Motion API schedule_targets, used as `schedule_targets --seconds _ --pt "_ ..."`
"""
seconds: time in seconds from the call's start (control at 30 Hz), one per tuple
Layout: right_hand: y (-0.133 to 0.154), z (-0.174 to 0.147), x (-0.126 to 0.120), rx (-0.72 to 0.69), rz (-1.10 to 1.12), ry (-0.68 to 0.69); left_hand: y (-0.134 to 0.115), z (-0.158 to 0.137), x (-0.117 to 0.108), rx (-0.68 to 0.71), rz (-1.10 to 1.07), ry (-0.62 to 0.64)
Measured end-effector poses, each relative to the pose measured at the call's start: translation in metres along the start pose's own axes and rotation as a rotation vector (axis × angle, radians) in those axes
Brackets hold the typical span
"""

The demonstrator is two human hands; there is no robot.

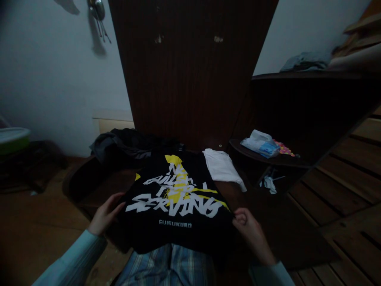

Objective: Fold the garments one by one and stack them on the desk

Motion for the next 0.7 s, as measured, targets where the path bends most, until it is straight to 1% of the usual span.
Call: schedule_targets --seconds 0.07,0.1,0.17,0.23,0.33,0.4,0.47,0.57,0.7 --pt "-0.001 0.006 -0.004 -0.006 0.099 0.021 -0.002 0.003 -0.001 0.029 0.020 0.002" --pt "0.000 0.008 -0.006 -0.017 0.113 0.034 -0.004 0.005 -0.002 0.055 0.027 0.007" --pt "0.004 0.008 -0.008 -0.041 0.091 0.069 -0.009 0.010 -0.002 0.112 0.045 0.017" --pt "0.009 0.006 -0.010 -0.048 0.050 0.114 -0.011 0.015 -0.001 0.140 0.076 0.030" --pt "0.011 0.002 -0.010 0.008 0.015 0.206 -0.011 0.019 0.001 0.148 0.135 0.069" --pt "0.008 -0.001 -0.008 0.039 -0.015 0.243 -0.010 0.018 0.003 0.164 0.178 0.093" --pt "0.002 -0.003 -0.007 0.006 -0.044 0.228 -0.008 0.015 0.004 0.191 0.214 0.105" --pt "-0.009 -0.009 -0.007 -0.100 -0.088 0.173 -0.005 0.006 0.006 0.239 0.245 0.082" --pt "-0.015 -0.015 -0.011 -0.194 -0.286 0.160 0.002 -0.005 0.004 0.278 0.310 0.020"
Point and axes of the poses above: each hand's wrist, its own z-axis towards the middle knuckle, its own x-axis out of the palm, y = z × x, the point moved 3 cm from there along z, towards the middle knuckle, and after that the axes turned 5 degrees about z, right-handed, at the moved point
